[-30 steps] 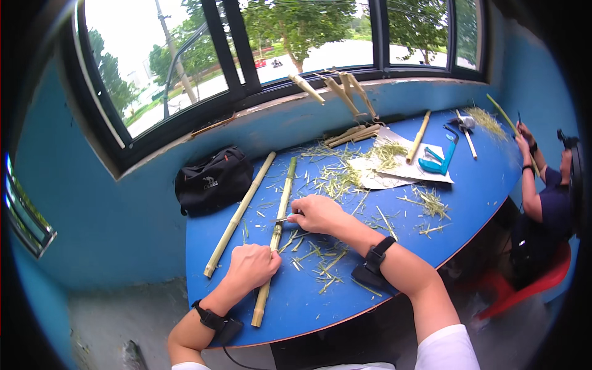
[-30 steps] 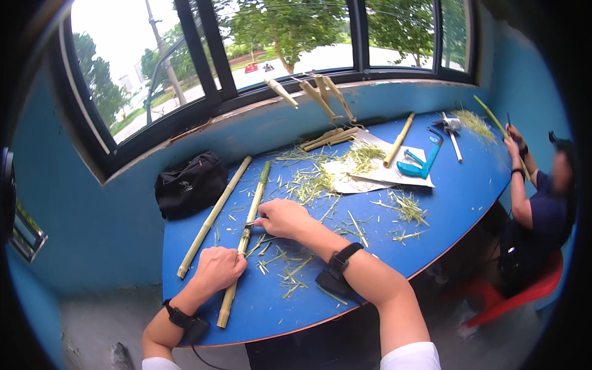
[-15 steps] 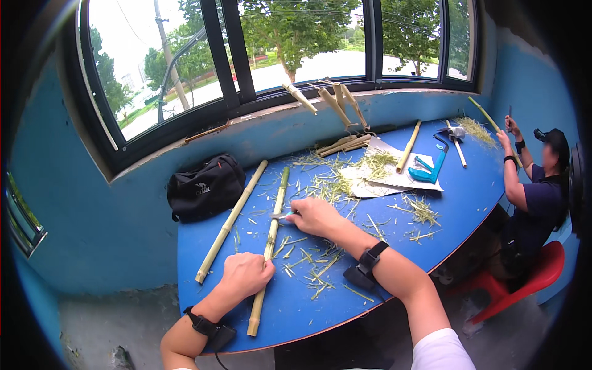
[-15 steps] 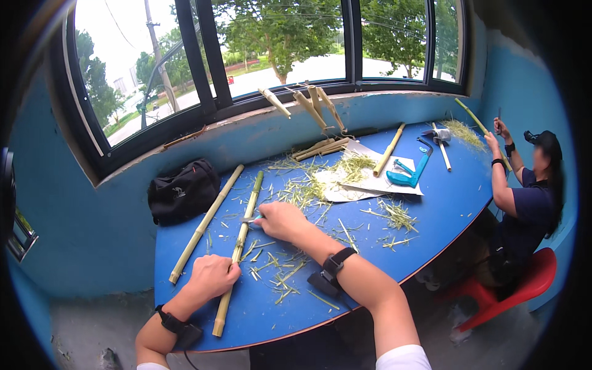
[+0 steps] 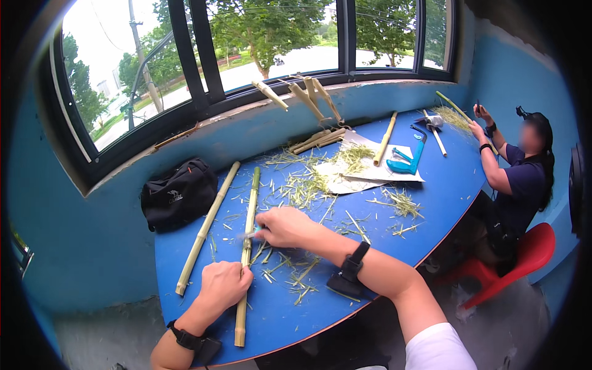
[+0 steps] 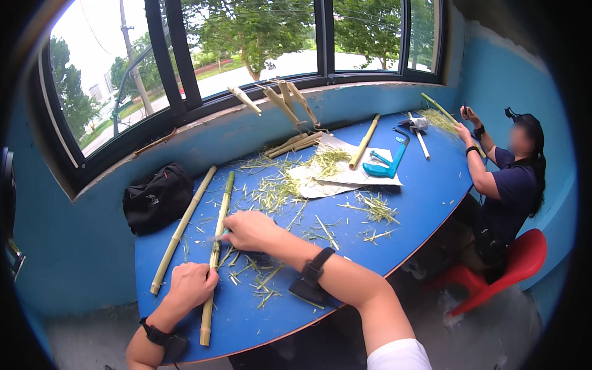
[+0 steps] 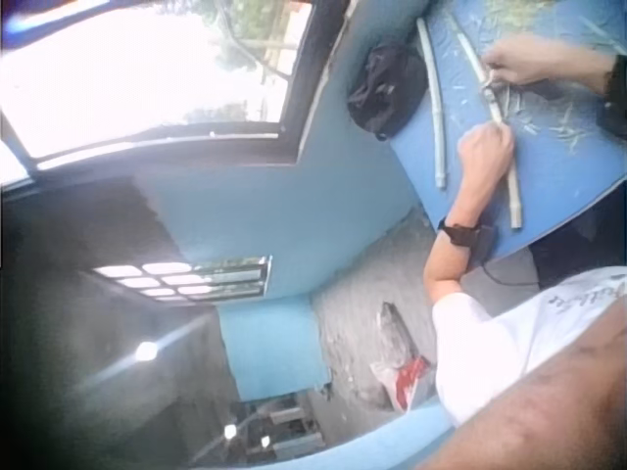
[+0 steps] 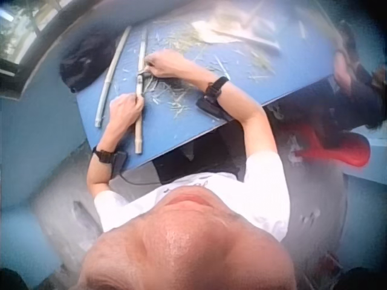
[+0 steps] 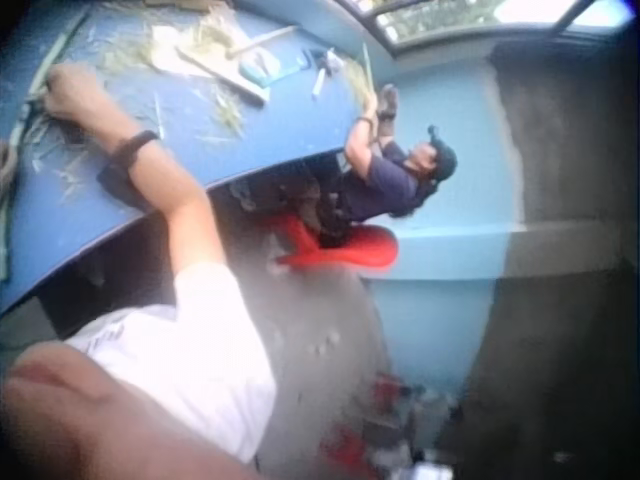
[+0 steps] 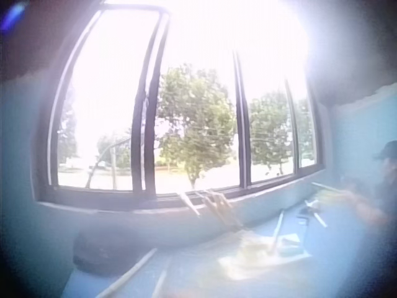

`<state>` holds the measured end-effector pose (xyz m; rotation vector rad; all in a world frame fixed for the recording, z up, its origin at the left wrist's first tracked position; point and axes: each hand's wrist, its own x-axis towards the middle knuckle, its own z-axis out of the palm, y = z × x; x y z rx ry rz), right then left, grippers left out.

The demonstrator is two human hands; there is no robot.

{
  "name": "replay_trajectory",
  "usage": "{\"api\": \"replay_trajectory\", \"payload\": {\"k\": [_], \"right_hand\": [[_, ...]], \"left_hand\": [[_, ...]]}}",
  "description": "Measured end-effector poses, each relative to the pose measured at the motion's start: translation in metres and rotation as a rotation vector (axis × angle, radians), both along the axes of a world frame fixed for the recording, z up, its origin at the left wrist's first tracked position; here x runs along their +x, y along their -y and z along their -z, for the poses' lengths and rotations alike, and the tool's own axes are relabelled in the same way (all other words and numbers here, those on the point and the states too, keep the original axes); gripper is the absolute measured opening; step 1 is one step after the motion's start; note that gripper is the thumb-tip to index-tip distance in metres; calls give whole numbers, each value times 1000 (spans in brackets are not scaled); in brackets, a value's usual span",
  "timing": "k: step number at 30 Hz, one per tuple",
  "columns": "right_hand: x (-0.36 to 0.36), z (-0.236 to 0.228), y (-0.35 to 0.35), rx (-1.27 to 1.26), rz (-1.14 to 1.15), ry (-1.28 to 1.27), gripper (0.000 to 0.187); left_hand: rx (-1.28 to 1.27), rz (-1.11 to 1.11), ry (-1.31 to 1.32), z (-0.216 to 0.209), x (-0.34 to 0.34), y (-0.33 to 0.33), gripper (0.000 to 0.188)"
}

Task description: The person uses a small knife to strip shavings and cut notches into bamboo stalks on a blue table.

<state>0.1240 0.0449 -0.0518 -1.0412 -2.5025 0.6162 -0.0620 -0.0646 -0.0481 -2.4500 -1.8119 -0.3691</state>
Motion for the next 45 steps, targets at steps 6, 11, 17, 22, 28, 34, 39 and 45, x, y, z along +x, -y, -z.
{"api": "replay_trajectory", "payload": {"k": [6,11,17,22,28,34,39,45], "right_hand": [[12,14,-27,165,310,-48,30],[16,10,-20,120,271,-97,33],[19,-24,-4,-66,56,108,36],[19,-15,-5,-174,0,67,37],[16,-11,-5,-112,25,13,34],[6,-6,-2,99,30,-84,29],[23,-1,-11,146,71,-66,23],[37,-9,-34,224,279,-76,29]], "left_hand": [[2,30,25,3,4,-1,33],[-46,-2,33,-4,4,1,34],[-66,-15,48,-6,1,2,34],[-48,0,62,-1,2,-1,34],[9,33,6,-5,7,2,34],[71,64,31,-7,-4,5,35],[73,94,18,-4,10,-9,38],[-37,84,109,-17,25,11,37]]}}
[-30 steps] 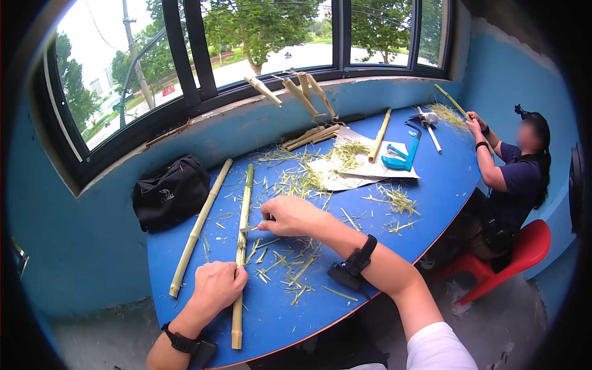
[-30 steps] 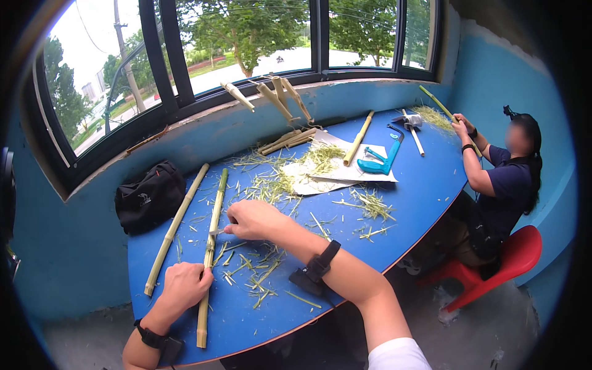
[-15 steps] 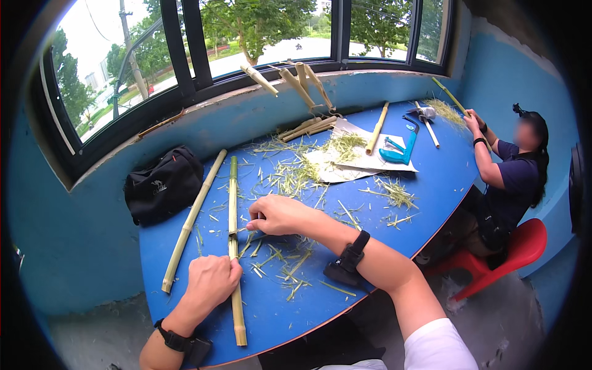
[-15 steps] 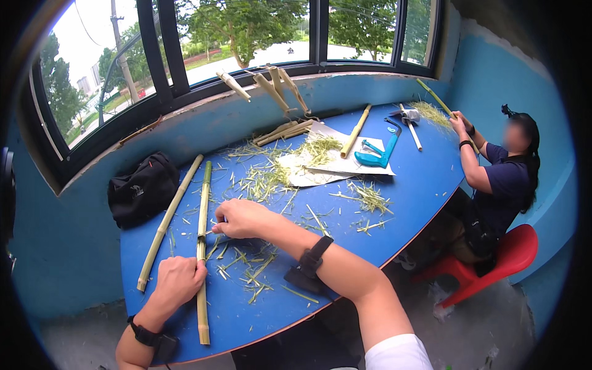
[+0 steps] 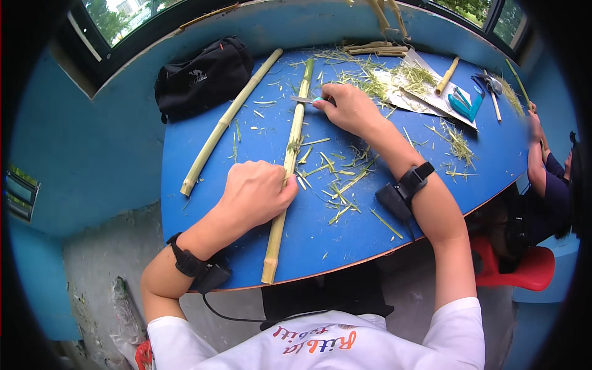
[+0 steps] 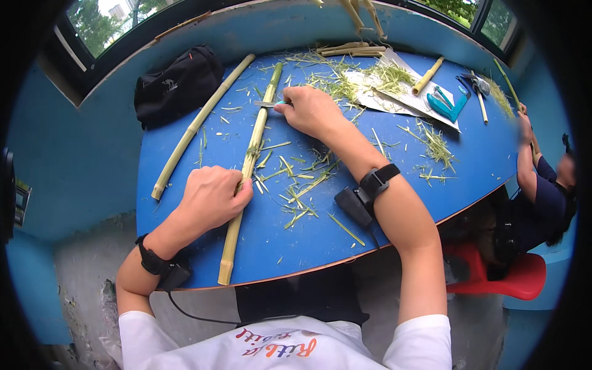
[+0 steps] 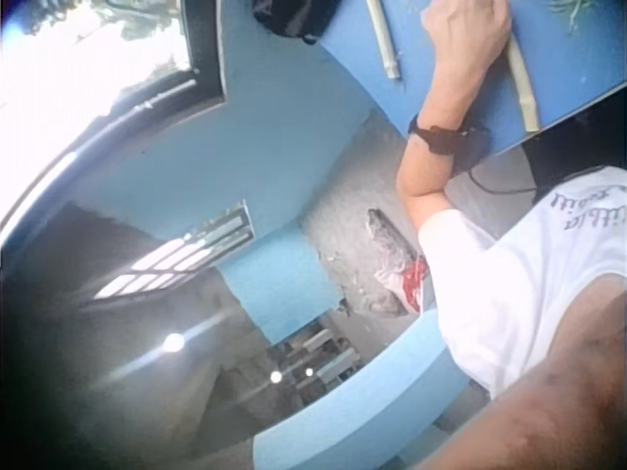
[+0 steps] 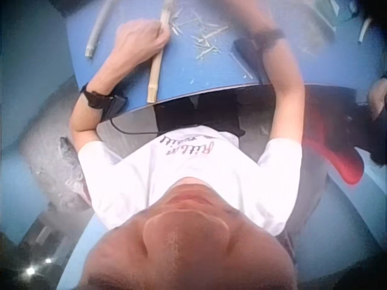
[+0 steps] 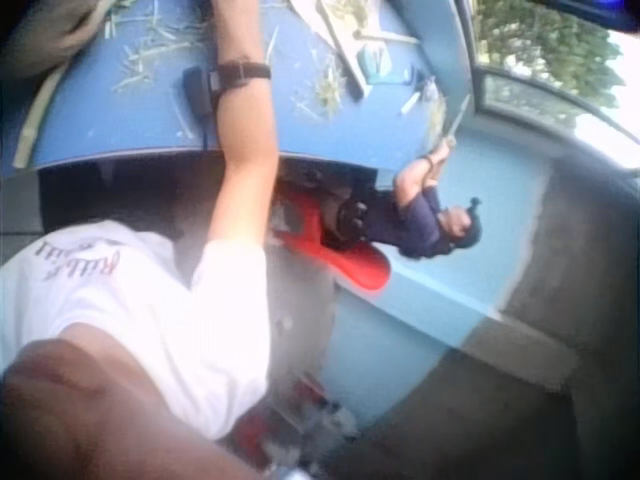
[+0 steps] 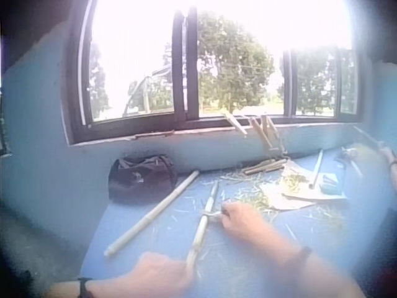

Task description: The person uses a small knife to strip shavings and cut notches into bamboo stalks on a blue table.

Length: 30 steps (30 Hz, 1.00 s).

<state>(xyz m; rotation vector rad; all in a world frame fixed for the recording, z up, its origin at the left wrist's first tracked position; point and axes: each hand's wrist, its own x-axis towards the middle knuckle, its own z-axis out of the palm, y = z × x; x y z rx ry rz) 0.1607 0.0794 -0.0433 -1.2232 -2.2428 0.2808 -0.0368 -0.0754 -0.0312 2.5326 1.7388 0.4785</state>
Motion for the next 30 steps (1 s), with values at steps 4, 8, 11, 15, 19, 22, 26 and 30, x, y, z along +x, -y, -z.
{"api": "replay_trajectory", "payload": {"k": [4,8,11,15,19,22,26,30], "right_hand": [[5,-10,4,-100,-66,17,30],[9,-24,11,-276,-215,26,34],[14,-33,18,-252,-200,60,33],[5,-34,23,-236,-152,73,37],[-3,-33,22,-217,-98,133,36],[2,-25,-5,13,85,151,35],[11,-35,-32,17,12,75,32],[3,-39,-10,-15,-54,188,32]], "left_hand": [[-39,-71,8,-3,3,0,36],[-55,-115,-60,-10,1,-1,33],[-16,-82,-24,-10,1,-4,32],[-17,-107,-43,-10,3,0,36],[-7,-111,-10,-8,5,3,37],[24,-70,2,-11,12,4,36],[25,-78,35,-12,16,2,35],[-14,-94,99,-8,16,1,33]]}}
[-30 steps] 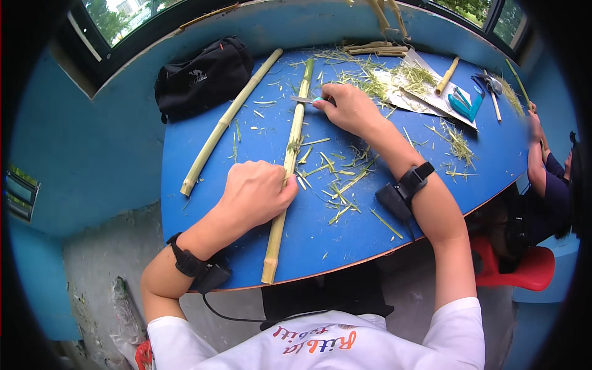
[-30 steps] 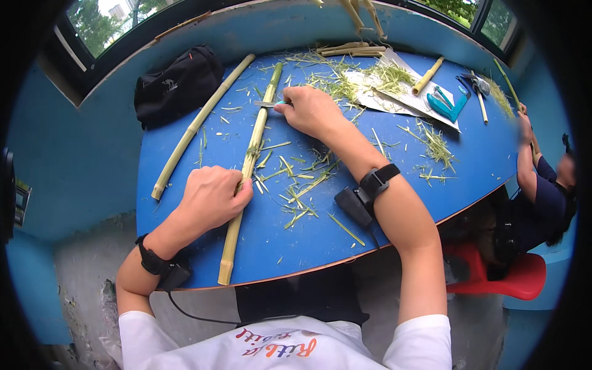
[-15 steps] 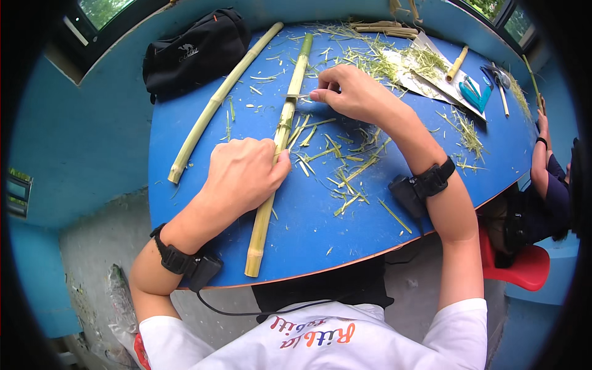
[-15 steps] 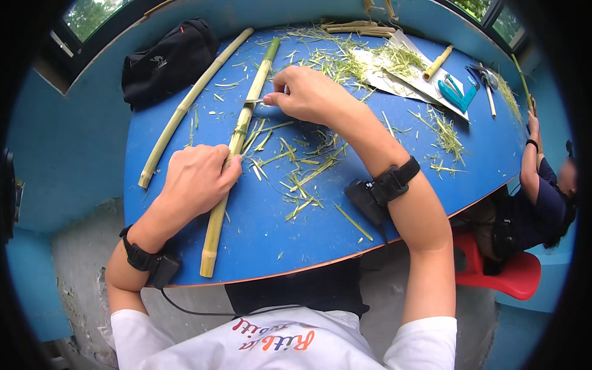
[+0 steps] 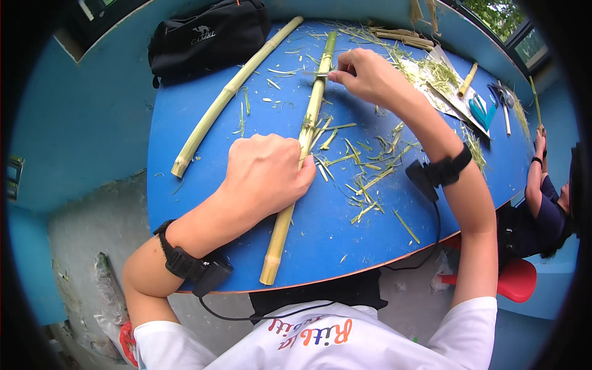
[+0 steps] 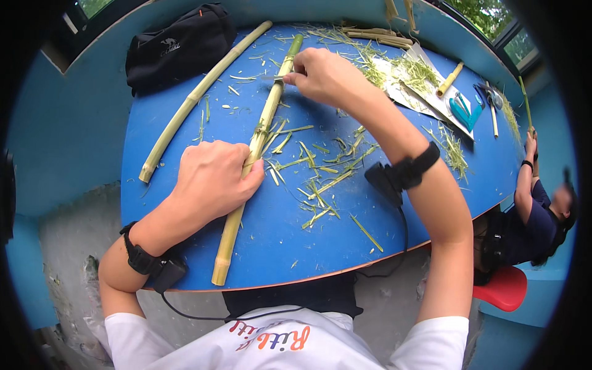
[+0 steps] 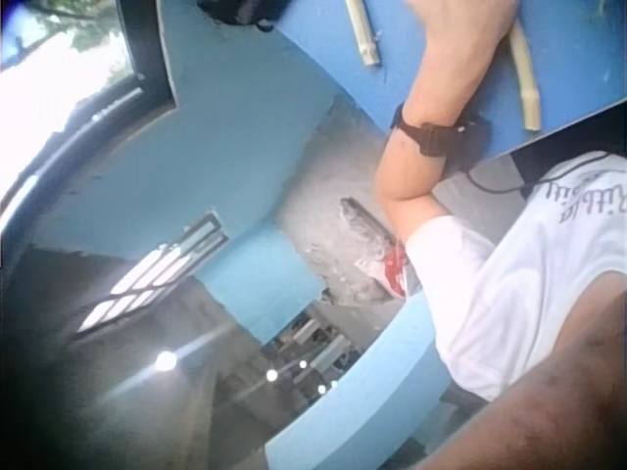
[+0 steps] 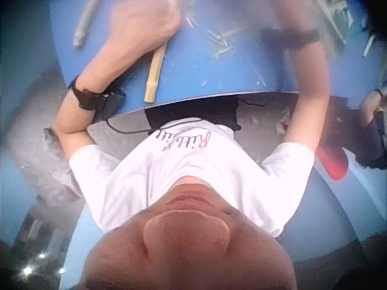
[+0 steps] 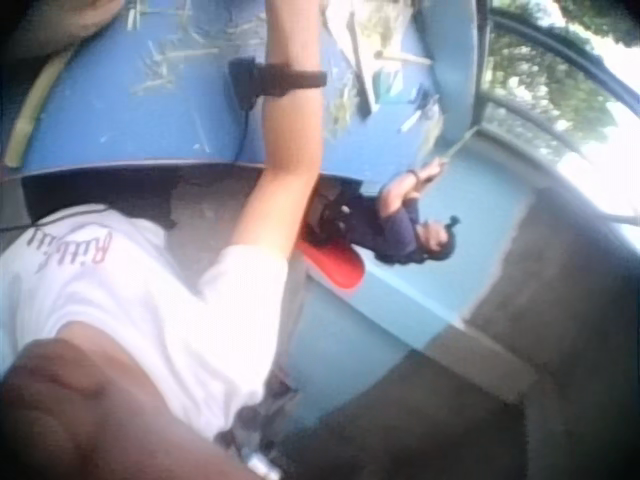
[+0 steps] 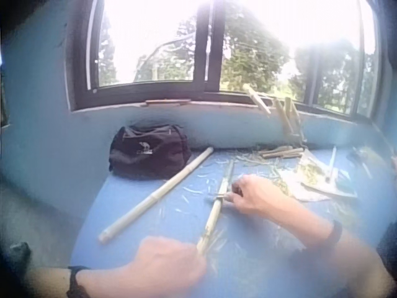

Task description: The person uses a small knife to strip shavings and cut notches into bamboo stalks on a blue table.

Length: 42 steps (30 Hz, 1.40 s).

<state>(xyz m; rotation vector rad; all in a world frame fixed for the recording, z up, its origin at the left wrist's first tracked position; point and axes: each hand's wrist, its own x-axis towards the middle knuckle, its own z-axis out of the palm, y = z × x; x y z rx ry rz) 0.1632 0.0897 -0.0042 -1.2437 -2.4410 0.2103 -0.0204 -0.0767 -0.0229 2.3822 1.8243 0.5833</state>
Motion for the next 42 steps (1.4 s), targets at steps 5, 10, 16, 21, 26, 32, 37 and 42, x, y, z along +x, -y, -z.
{"api": "replay_trajectory", "payload": {"k": [5,10,16,21,26,32,37,42], "right_hand": [[10,5,-20,19,52,-67,30],[10,2,-36,32,34,-17,33],[7,5,-39,156,56,23,36],[15,13,1,-50,-96,-98,30],[3,3,-27,63,72,48,32],[2,5,-48,242,31,92,33],[12,5,-4,28,-53,-13,31],[10,12,27,-49,-157,-116,30]], "left_hand": [[91,17,-4,3,1,-1,34],[77,11,-9,2,1,-2,33],[69,8,-7,1,-1,-8,34],[36,3,29,5,-2,-10,34],[131,36,-15,7,1,-10,35],[142,32,-2,6,1,-12,35],[35,-4,-10,2,3,-16,37],[68,4,-70,-4,-2,-13,37]]}}
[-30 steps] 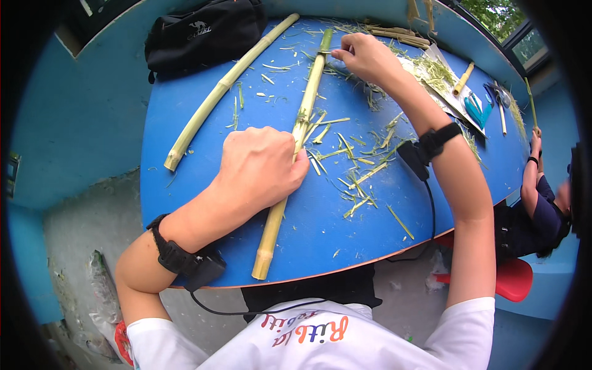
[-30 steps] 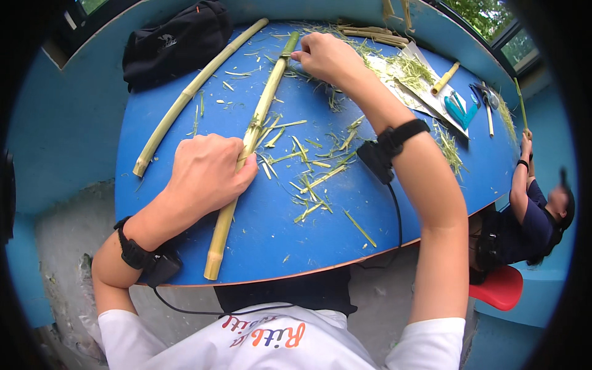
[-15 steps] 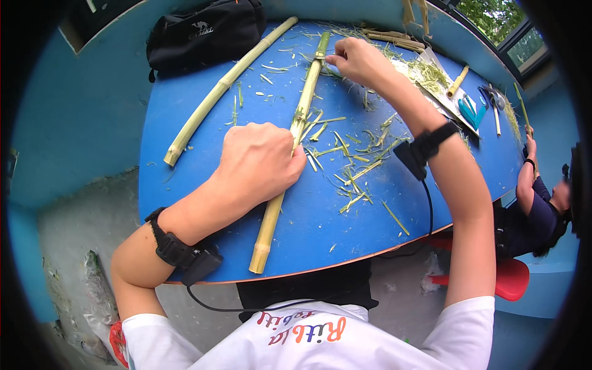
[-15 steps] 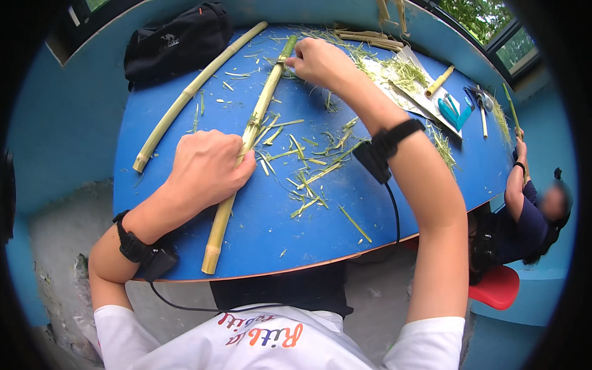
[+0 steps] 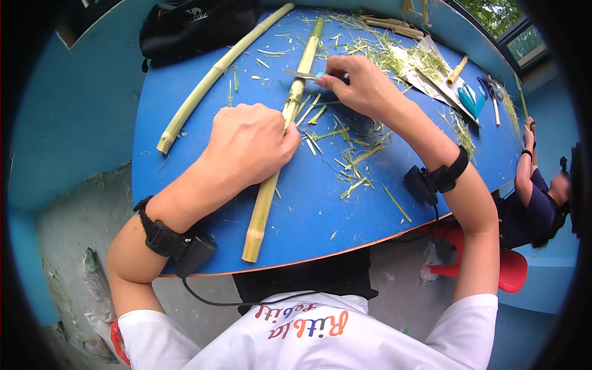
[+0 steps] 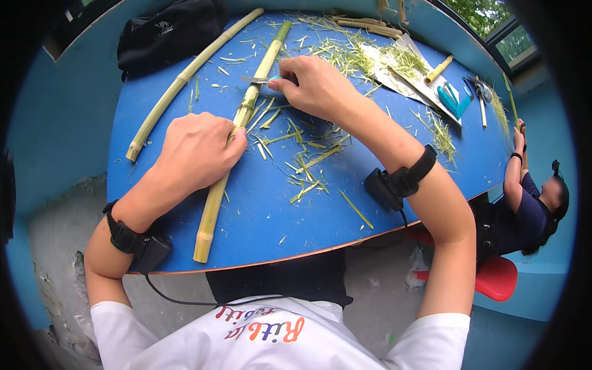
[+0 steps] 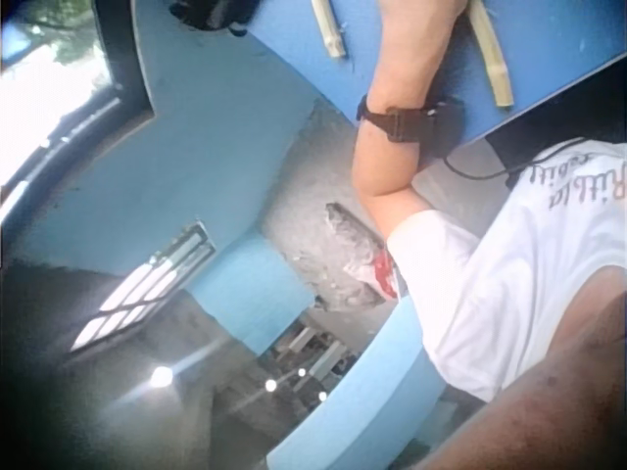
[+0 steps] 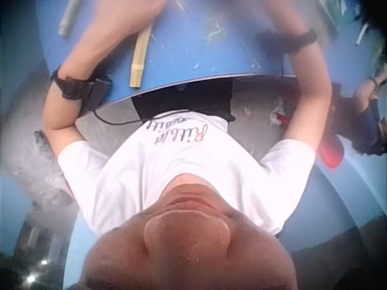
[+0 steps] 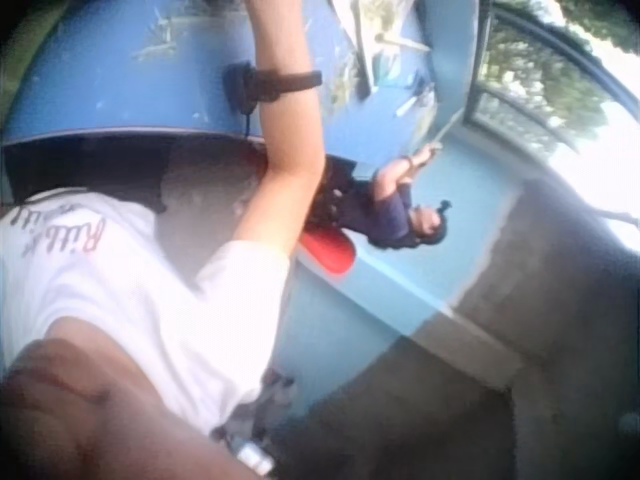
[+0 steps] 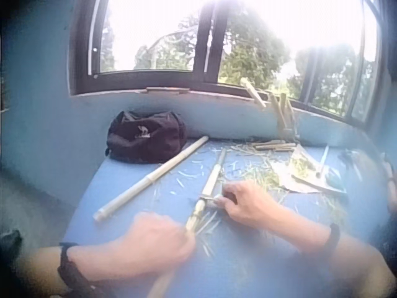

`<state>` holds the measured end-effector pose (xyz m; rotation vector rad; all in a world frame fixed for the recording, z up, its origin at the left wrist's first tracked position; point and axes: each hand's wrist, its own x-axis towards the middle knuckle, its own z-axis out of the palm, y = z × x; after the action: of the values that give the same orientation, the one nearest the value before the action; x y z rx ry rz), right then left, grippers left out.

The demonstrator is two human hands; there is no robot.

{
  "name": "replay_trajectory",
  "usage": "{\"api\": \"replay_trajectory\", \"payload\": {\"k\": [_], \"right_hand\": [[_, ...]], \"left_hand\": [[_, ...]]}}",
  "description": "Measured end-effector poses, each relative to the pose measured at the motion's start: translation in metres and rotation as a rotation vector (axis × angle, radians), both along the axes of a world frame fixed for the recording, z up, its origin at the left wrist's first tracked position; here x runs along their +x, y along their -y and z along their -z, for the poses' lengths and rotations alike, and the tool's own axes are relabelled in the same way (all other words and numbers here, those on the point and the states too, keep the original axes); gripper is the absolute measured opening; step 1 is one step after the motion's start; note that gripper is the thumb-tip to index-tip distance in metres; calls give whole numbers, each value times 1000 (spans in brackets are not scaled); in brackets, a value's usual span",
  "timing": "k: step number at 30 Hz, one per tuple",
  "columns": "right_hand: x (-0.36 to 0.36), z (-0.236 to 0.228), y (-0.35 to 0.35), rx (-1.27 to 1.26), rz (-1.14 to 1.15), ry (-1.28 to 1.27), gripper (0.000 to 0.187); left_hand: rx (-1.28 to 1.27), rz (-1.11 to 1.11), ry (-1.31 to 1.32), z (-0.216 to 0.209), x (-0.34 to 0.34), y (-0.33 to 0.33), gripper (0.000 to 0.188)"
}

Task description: The person uses a small knife to strip shavings and cut notches into bamboo stalks on a blue table.

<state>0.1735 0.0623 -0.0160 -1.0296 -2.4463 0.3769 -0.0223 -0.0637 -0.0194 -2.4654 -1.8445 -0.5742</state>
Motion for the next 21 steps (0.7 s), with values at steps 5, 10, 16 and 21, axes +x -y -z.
{"api": "replay_trajectory", "payload": {"k": [5,10,16,21], "right_hand": [[6,2,-30,72,216,-44,28],[9,7,-20,80,50,-30,30],[0,-5,-2,28,65,3,32],[2,-2,-36,157,219,128,35]], "left_hand": [[59,60,-23,0,1,-1,37],[64,62,-18,-1,-2,-2,38],[48,90,-73,-4,-6,2,43],[80,107,-118,-8,-5,0,44]]}}
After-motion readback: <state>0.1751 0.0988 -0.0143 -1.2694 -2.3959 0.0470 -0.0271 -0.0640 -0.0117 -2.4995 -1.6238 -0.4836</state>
